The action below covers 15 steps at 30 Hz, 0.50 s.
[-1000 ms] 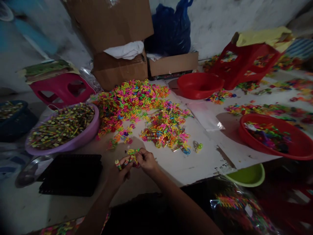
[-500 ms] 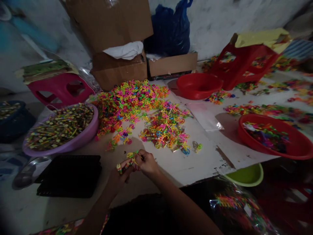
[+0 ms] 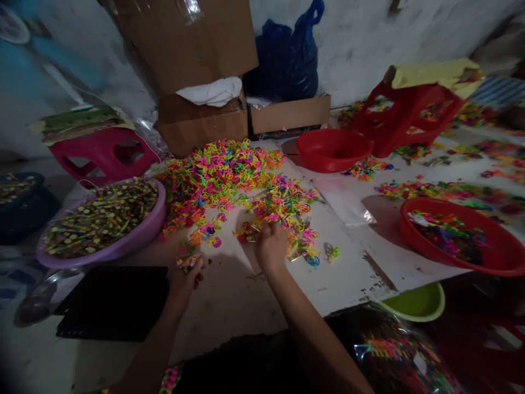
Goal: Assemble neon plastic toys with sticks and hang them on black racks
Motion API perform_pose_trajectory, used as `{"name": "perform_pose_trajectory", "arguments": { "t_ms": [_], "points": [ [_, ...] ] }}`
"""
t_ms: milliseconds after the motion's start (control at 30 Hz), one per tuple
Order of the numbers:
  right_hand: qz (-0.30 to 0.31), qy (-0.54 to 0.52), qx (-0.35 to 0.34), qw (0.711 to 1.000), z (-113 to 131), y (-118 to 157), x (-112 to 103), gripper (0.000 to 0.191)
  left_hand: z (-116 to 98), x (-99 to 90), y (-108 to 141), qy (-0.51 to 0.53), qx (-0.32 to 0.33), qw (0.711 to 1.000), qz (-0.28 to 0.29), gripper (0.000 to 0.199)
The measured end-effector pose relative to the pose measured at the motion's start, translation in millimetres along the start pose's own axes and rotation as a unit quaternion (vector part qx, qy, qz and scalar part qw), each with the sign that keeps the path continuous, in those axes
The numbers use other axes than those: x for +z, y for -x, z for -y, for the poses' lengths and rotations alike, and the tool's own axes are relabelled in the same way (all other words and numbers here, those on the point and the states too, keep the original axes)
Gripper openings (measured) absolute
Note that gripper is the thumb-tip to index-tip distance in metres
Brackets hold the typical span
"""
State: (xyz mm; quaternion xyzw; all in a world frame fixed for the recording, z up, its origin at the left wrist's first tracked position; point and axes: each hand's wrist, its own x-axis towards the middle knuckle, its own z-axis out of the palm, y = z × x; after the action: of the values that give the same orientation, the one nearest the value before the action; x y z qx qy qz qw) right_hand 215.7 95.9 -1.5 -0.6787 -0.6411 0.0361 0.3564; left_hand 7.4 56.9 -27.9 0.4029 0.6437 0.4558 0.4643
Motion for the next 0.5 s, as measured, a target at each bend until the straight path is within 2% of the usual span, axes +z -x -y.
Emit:
{"name": "perform_pose_trajectory", "arguments": {
  "t_ms": [33, 100, 133, 233, 333, 400, 500],
  "points": [
    [0.026, 0.010, -0.055, 0.998, 7.7, -0.7, 10.7, 0.027, 5.9, -2.0, -3.2, 0.018, -0.012, 1.000, -0.013, 0.051],
    [0.122, -0.003, -0.168, 0.978, 27.4, 0.8, 38.8, 0.029, 16.0, -3.0, -4.6, 0.056, -0.036, 0.998, -0.015, 0.053],
    [0.164, -0.004, -0.196, 0.967, 36.9, 2.5, 53.3, 0.030, 19.3, -3.1, -3.4, 0.065, -0.044, 0.997, -0.011, 0.054],
    [0.253, -0.010, -0.227, 0.940, 51.4, 11.9, 81.9, 0.028, 22.7, -8.7, 3.4, 0.081, -0.067, 0.994, -0.024, 0.053],
    [0.271, -0.071, -0.255, 0.925, 38.7, 30.4, 78.6, 0.025, 22.8, -22.2, 9.5, 0.128, -0.116, 0.984, -0.039, 0.048],
    [0.260, -0.169, -0.220, 0.925, 23.2, 45.4, 65.8, 0.022, 24.9, -27.0, 11.5, 0.150, -0.143, 0.978, -0.031, 0.044],
    [0.233, -0.340, -0.050, 0.910, 8.8, 62.0, 47.3, 0.014, 27.6, -16.7, 11.0, 0.175, -0.156, 0.972, -0.004, 0.040]
  ]
}}
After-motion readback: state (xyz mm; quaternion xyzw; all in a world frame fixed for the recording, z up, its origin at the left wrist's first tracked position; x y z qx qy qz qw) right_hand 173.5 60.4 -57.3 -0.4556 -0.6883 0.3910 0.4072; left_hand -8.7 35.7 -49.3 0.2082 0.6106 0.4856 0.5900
